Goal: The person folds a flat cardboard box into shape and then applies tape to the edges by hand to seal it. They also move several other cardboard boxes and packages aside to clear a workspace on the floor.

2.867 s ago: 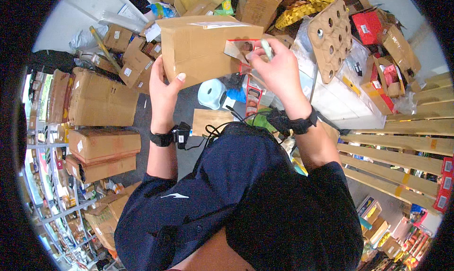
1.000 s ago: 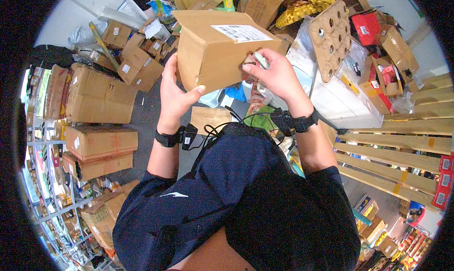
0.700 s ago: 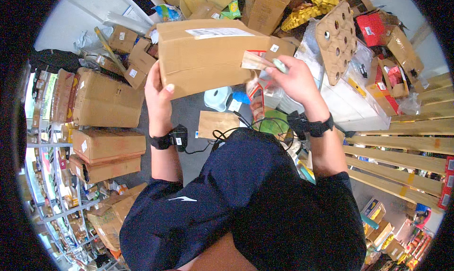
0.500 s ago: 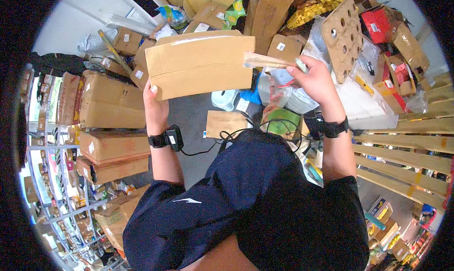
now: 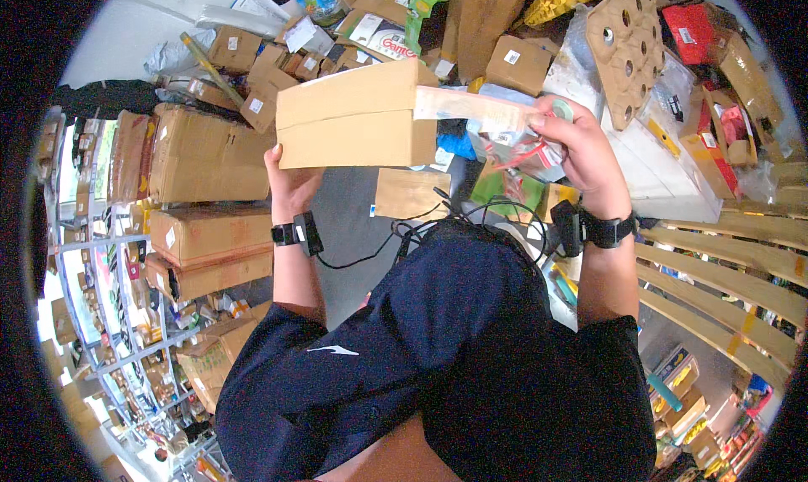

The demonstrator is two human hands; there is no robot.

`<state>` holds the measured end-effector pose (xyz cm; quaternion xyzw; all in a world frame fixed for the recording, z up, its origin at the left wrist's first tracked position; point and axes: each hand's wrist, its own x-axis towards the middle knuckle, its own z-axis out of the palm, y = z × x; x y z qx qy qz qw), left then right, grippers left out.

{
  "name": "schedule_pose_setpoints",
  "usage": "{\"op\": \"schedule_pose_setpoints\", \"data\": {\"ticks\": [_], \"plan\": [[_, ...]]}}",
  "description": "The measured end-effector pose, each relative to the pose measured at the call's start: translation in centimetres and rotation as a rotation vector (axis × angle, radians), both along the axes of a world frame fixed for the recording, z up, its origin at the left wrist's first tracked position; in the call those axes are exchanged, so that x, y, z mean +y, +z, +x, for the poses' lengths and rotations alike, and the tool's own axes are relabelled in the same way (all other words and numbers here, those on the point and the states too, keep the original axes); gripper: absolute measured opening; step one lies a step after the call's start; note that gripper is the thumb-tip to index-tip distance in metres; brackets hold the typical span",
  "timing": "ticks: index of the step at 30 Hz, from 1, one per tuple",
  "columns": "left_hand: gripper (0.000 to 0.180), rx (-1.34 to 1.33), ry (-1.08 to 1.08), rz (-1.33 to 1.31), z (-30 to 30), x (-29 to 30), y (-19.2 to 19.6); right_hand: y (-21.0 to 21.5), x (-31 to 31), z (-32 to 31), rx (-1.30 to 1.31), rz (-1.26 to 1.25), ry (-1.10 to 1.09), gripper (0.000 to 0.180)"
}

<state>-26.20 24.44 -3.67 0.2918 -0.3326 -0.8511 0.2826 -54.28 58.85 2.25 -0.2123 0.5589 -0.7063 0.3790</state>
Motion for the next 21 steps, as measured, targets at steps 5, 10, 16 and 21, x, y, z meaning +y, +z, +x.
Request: {"op": "schedule_pose_setpoints", "data": {"ticks": [5,10,16,21], "plan": [[0.070,0.153,-0.122,0.273,-0.7,7.0,0.9,0.8,-0.3,2.0,-0.417,-0.342,0.144,0.018],[0.076,0.062,-0.087,0.255,-0.3,12.2,1.5,-0.4,0.7,2.3,-0.482,-0.156,0.151,0.010],[0.076,-0.037,0.090,0.229,3.0,15.3,1.2,-3.1,3.2,1.0,-0.654,-0.150,0.304,0.018],[0.064,-0.226,0.277,0.043,8.2,18.3,-1.6,-3.1,1.6,2.1,-0.908,-0.510,0.325,0.021]]}}
